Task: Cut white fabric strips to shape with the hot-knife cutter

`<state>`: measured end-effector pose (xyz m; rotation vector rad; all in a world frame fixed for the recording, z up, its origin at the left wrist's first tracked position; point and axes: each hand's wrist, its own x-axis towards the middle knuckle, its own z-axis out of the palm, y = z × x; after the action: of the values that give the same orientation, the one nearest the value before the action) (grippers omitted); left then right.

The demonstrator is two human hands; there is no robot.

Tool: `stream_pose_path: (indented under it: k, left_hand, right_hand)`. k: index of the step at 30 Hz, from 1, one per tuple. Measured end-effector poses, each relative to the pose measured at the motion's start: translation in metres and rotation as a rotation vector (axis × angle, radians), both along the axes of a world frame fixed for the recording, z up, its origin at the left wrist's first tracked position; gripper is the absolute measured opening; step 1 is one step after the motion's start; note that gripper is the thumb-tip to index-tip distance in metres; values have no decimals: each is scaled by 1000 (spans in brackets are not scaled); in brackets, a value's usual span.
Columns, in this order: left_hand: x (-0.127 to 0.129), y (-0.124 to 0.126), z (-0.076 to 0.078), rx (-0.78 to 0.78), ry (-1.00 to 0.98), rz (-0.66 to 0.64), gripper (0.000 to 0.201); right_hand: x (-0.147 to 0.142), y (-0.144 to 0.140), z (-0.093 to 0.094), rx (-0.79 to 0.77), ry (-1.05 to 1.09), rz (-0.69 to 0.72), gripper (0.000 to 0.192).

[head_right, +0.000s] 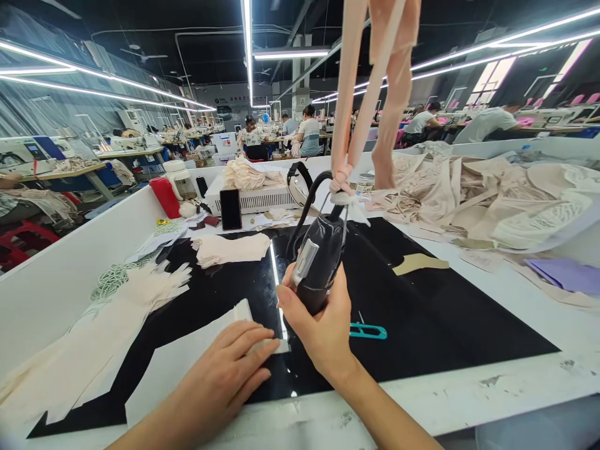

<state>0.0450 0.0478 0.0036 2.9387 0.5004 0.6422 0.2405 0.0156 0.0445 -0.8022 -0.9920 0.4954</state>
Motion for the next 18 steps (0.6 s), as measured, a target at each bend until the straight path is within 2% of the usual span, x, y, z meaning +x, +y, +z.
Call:
stream_pose_path:
  k: [3, 8, 18]
  left_hand:
    - [6, -7, -1, -46, 22, -36, 34]
    - [8, -5, -5, -96, 61, -4, 39]
    - [7, -7, -5, -134, 55, 5, 36]
  right_hand:
    - [-1, 6, -1, 4, 8, -11, 37]
    - [-2, 10, -5, -18, 3, -6, 40]
    - [-1, 9, -6, -25, 7, 15, 38]
